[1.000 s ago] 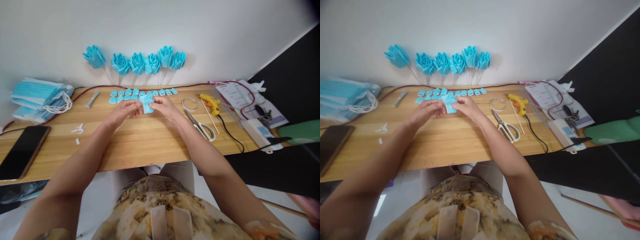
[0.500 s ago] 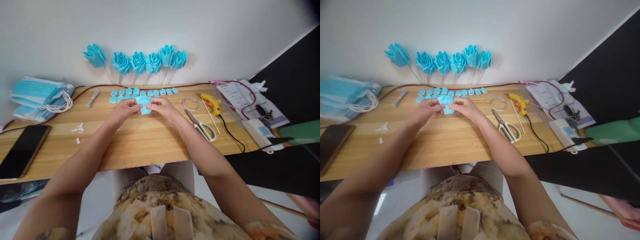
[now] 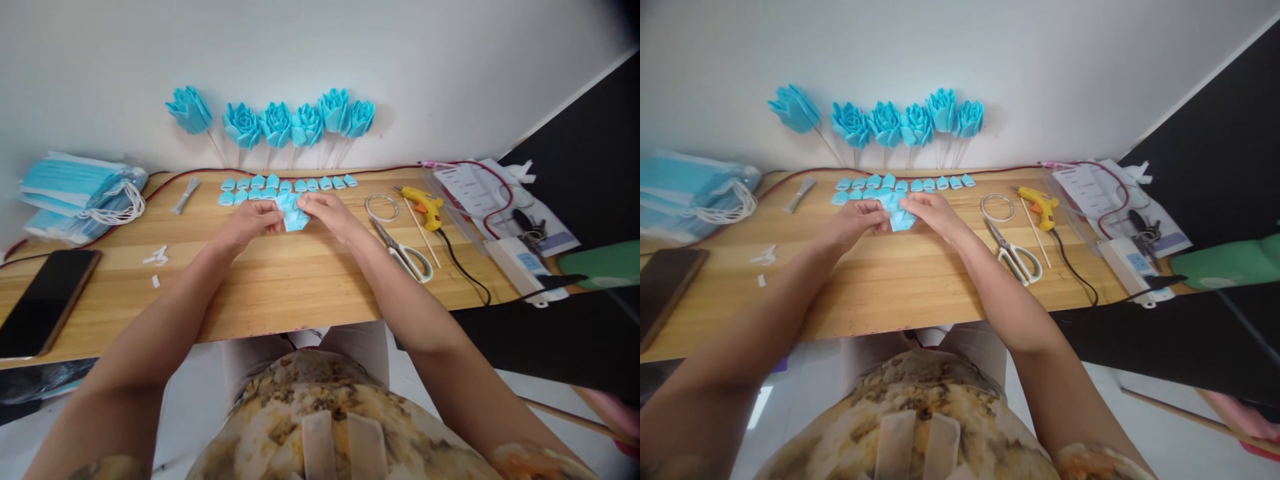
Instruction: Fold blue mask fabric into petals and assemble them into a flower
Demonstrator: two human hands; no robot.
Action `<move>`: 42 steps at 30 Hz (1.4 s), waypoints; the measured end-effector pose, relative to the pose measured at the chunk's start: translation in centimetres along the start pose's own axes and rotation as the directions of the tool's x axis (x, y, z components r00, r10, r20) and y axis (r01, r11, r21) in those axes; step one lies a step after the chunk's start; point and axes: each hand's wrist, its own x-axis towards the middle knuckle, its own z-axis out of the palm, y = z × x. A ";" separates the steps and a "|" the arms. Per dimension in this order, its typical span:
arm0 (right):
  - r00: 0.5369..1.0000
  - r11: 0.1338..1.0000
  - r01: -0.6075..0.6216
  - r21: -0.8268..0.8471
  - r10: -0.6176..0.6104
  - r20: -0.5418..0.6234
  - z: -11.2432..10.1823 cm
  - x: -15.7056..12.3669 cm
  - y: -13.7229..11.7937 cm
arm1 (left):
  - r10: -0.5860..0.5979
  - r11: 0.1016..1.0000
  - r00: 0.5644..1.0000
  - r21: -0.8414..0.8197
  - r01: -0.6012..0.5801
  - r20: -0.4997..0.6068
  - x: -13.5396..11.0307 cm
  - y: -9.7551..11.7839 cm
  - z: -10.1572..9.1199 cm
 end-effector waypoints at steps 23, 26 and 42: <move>0.992 0.984 -0.107 0.139 0.115 -0.047 0.2 0.1 0.3 | -0.005 0.993 1.000 -0.118 0.004 -0.011 0.2 -0.5 0.2; 0.992 0.990 -0.079 0.114 0.090 -0.091 0.2 0.2 0.4 | -0.034 0.997 0.999 -0.067 0.035 0.007 0.0 -0.3 0.4; 0.994 1.000 -0.027 0.016 0.028 -0.107 0.7 0.3 1.3 | 0.017 0.999 0.992 -0.046 -0.023 -0.121 0.3 -0.4 0.8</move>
